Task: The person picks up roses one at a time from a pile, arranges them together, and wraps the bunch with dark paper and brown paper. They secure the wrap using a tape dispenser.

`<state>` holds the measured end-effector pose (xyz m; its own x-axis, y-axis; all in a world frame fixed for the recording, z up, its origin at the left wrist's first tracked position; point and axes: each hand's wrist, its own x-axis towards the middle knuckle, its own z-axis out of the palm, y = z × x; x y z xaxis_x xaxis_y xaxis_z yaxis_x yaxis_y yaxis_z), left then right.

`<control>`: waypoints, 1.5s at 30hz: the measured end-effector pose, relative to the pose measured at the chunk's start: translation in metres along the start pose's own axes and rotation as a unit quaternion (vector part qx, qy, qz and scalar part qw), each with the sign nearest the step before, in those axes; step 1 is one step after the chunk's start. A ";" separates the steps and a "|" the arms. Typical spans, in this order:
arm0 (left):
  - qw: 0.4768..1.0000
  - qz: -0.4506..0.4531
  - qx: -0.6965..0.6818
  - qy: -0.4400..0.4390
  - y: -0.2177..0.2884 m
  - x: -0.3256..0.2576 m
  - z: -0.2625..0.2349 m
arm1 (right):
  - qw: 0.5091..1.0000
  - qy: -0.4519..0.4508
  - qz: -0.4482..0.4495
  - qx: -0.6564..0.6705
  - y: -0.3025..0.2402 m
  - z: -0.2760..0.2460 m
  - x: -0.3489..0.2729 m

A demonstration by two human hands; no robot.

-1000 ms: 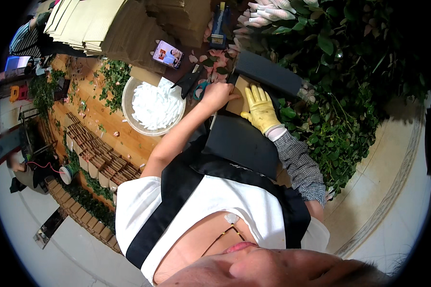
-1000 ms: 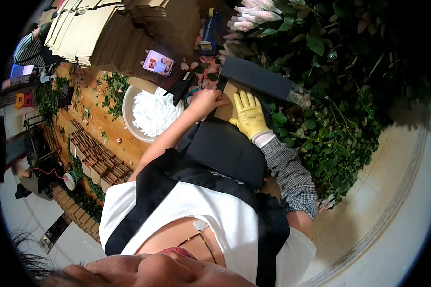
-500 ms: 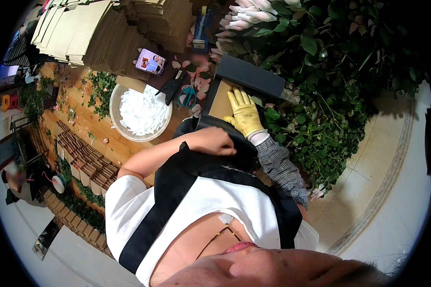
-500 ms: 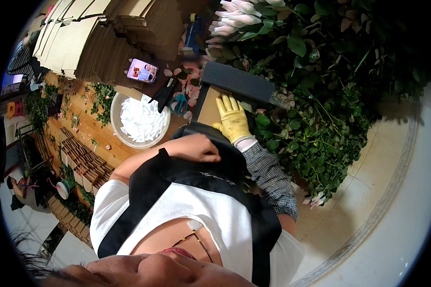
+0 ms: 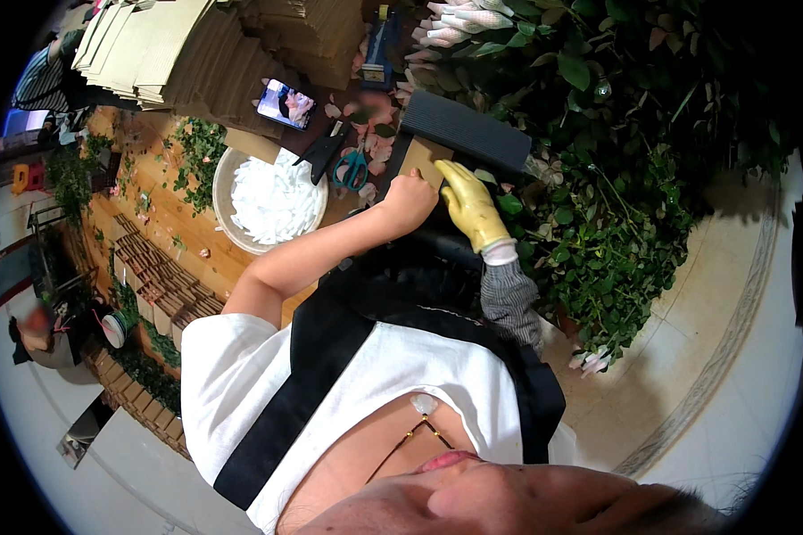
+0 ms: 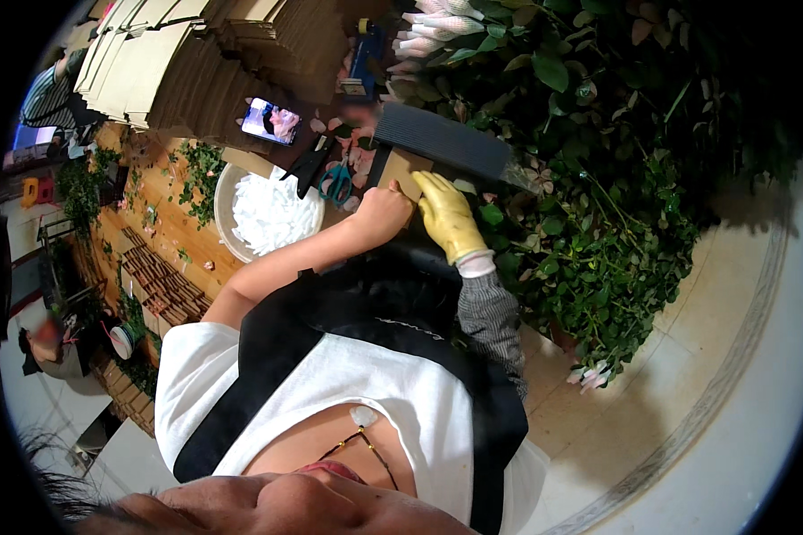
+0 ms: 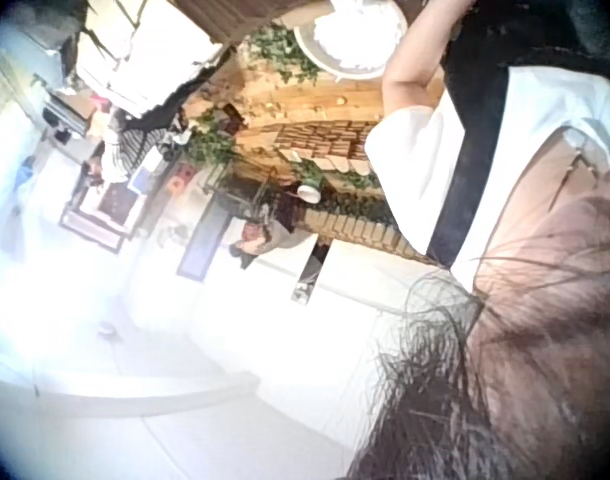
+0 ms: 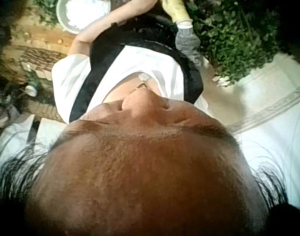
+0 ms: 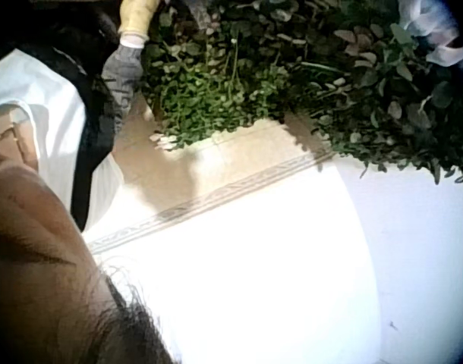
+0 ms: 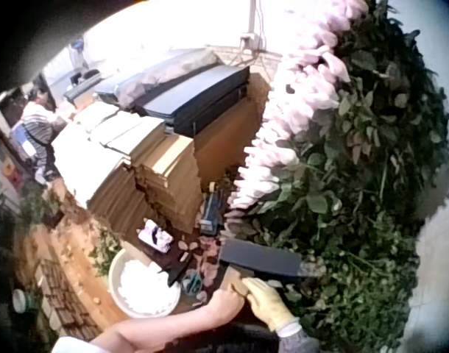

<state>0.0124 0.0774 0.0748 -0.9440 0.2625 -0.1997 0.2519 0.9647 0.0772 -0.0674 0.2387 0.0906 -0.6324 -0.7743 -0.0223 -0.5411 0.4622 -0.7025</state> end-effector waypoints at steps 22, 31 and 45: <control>0.998 -0.050 0.033 -0.020 0.022 -0.030 0.024 | 0.995 -0.045 0.033 -0.077 -0.051 0.018 -0.096; 0.999 -0.012 -0.030 0.009 0.009 -0.034 0.005 | 0.996 0.032 -0.048 -0.067 -0.047 -0.096 -0.016; 0.999 -0.030 -0.042 -0.009 0.009 -0.035 0.000 | 0.968 0.084 0.033 0.235 0.038 -0.095 0.020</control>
<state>0.0473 0.0768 0.0829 -0.9529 0.2057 -0.2230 0.1759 0.9734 0.1465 -0.1534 0.2819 0.1311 -0.7601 -0.6497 0.0097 -0.2090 0.2303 -0.9504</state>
